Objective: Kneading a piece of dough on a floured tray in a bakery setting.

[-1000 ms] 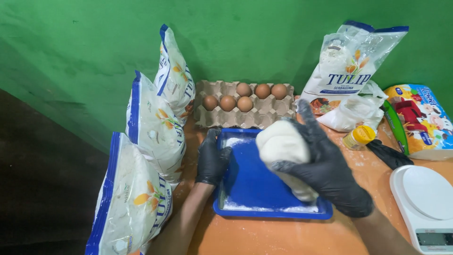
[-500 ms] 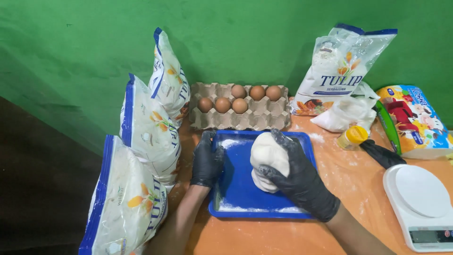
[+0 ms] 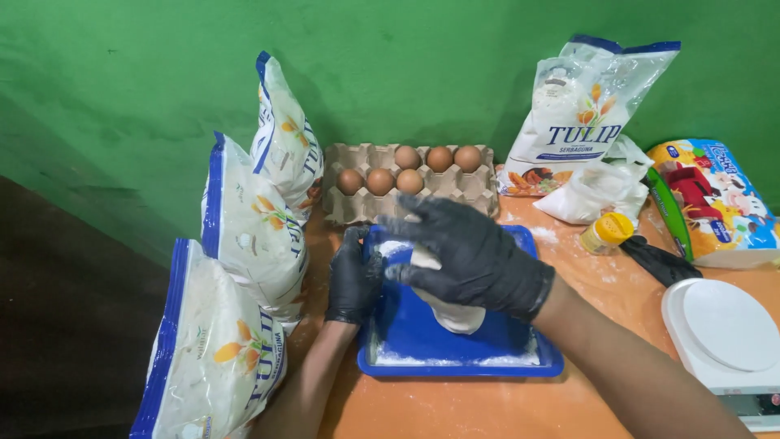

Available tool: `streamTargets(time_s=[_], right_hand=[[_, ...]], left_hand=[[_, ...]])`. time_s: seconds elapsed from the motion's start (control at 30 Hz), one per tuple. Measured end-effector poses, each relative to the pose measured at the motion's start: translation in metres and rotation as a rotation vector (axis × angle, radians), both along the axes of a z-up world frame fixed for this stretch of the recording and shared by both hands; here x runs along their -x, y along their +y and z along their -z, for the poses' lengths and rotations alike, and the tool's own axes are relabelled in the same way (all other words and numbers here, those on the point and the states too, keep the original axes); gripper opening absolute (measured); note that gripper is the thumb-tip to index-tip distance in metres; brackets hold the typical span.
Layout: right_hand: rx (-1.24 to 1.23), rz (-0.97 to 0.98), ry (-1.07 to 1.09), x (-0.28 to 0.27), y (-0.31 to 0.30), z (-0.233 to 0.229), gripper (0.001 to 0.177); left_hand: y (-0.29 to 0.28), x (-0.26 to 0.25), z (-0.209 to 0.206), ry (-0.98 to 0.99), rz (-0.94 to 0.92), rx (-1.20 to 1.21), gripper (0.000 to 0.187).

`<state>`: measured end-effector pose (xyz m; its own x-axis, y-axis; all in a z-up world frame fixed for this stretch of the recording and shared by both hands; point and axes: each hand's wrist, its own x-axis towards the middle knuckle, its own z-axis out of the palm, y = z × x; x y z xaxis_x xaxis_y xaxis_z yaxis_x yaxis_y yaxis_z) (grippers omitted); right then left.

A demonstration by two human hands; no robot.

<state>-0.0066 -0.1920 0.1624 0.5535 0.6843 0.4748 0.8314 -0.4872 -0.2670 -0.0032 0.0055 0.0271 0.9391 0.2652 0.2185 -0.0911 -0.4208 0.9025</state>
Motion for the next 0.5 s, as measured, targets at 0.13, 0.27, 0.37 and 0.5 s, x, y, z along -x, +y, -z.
streamTargets(time_s=[0.13, 0.27, 0.37, 0.5], right_hand=[[-0.141, 0.058, -0.046, 0.007, -0.009, 0.042, 0.045], [-0.186, 0.276, 0.046, 0.026, -0.033, 0.051, 0.039], [-0.330, 0.322, 0.195, 0.037, -0.035, 0.067, 0.039], [-0.398, 0.279, 0.255, 0.043, -0.030, 0.060, 0.035]], left_hand=[[0.002, -0.005, -0.009, 0.226, -0.032, 0.013, 0.030], [0.004, -0.007, 0.003, 0.229, -0.043, 0.033, 0.031], [0.006, -0.012, 0.004, 0.232, -0.022, 0.010, 0.033], [0.001, -0.005, -0.006, 0.206, -0.032, -0.002, 0.032]])
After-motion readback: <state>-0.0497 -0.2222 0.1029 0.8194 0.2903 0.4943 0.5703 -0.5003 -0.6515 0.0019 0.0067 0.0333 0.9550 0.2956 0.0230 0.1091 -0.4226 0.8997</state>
